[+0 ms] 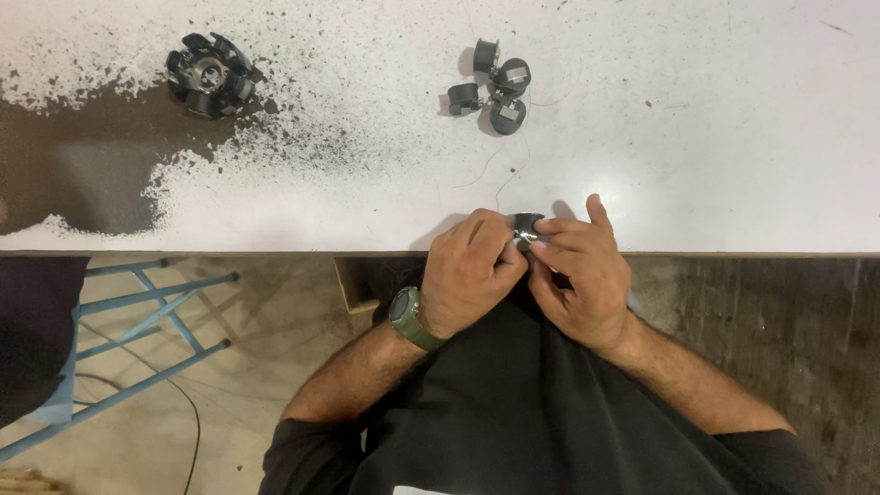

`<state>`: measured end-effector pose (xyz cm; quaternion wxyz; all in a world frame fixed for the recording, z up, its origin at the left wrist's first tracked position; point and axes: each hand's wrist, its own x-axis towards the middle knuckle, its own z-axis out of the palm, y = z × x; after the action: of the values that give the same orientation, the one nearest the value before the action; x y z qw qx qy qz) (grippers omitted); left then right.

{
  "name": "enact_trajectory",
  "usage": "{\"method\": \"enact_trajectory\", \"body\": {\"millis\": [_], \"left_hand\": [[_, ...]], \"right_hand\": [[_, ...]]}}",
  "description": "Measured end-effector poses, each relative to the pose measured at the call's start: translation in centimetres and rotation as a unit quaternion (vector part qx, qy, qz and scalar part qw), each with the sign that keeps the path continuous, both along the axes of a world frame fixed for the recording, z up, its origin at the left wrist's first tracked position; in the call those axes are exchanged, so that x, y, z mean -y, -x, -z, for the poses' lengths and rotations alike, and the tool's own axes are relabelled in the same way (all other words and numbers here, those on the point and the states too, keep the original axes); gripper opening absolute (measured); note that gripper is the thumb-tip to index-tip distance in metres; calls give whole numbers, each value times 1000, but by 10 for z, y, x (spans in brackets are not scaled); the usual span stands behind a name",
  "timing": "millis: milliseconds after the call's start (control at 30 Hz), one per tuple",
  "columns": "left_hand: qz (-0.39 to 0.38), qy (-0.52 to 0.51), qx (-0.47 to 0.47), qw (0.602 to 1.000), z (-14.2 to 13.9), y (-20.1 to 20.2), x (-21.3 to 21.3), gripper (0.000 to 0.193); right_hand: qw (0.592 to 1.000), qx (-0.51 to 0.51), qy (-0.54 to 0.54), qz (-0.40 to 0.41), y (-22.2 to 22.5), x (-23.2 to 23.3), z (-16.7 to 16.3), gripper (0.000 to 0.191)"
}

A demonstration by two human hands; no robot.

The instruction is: The person sits at a white table and assembles small black plastic hub components, pressing caps and inserts onto each hub body by hand while using a small handheld tool to help seat the parts. Finished assemblies are set aside on the table as the person works through the pile of parts one at a time.

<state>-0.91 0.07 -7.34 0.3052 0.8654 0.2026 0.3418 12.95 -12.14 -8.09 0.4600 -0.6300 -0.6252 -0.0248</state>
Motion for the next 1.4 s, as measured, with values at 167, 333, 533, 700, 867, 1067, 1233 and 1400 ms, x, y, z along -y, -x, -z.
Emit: {"method": "enact_trajectory", "body": {"millis": [167, 333, 533, 700, 867, 1067, 1233, 1400], "left_hand": [[19, 9, -20, 1000, -7, -4, -3, 16], [-29, -43, -113, 992, -33, -15, -45, 26], [-52, -37, -292, 954, -45, -53, -91, 63], [-42, -48, -229, 971, -48, -70, -86, 45], [-4, -20, -109, 994, -42, -39, -46, 35], [-10, -64, -44, 997, -31, -23, -17, 36], [-4, -57, -36, 998, -36, -24, -14, 24], [20, -50, 15, 998, -34, -14, -12, 16]], "right_hand": [[1000, 20, 21, 12, -4, -1, -7, 32], [993, 22, 29, 115, -34, 2, -20, 28], [989, -14, 4, 146, -55, 12, -18, 25], [991, 2, 34, 129, -50, 10, -18, 29], [988, 45, 107, 98, -50, 6, -29, 30], [985, 66, 149, 56, -34, -5, -34, 46], [983, 85, 143, 80, -23, -15, -33, 48], [986, 76, 121, 90, -22, -14, -28, 39]]}}
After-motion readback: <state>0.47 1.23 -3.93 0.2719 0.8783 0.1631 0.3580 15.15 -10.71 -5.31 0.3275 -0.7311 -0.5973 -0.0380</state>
